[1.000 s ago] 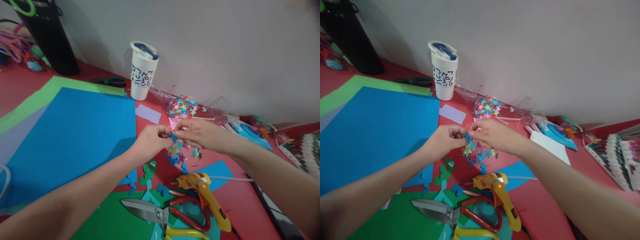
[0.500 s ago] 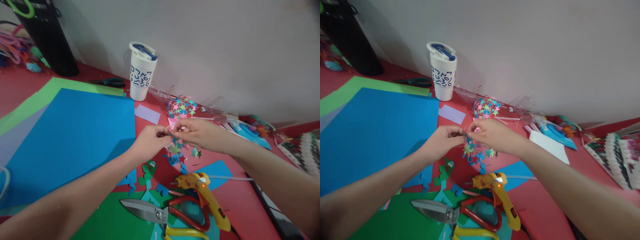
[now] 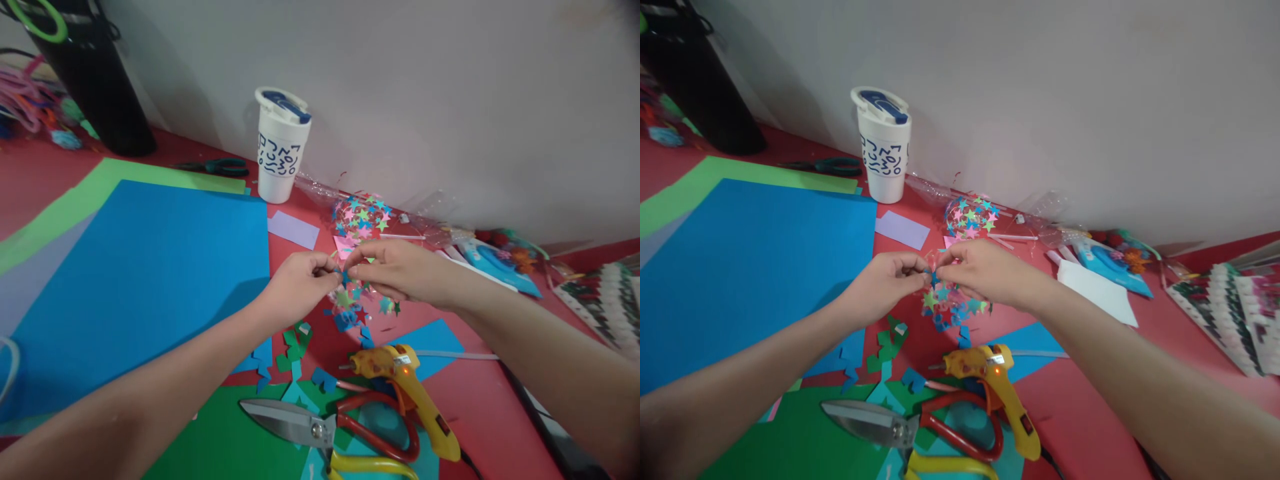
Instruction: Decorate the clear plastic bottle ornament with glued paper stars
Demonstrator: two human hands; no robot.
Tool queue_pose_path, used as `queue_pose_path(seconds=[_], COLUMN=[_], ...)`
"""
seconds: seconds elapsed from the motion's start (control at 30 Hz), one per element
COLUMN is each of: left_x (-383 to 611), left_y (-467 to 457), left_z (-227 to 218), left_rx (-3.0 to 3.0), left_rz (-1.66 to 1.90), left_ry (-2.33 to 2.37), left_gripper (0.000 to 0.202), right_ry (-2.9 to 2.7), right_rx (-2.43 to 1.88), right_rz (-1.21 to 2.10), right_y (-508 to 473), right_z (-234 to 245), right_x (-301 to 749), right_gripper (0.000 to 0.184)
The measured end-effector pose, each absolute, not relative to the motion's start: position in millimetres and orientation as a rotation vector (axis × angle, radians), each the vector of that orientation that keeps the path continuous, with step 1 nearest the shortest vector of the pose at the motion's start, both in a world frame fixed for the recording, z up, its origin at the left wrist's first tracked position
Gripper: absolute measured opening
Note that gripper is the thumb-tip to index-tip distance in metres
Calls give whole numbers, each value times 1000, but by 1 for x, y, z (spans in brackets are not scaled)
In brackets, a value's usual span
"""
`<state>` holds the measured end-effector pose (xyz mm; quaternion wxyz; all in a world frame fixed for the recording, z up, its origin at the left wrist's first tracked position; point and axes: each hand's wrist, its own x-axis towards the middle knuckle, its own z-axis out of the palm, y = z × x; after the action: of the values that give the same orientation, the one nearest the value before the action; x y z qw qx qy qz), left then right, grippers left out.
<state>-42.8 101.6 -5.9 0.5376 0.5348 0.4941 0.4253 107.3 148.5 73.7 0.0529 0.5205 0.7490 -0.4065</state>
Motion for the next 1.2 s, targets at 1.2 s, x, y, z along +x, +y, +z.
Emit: queue_pose_path(seconds=[1.2], left_x=[-45], left_y=[97], left_z=[4], left_rx=[1438], left_rz=[978], left_ry=[1263], left_gripper=[10], right_ry=[2147], right_rx=[1627], right_rz=[-1500], right_y=[145], right_z=[74], right_x=[108], right_gripper=[4])
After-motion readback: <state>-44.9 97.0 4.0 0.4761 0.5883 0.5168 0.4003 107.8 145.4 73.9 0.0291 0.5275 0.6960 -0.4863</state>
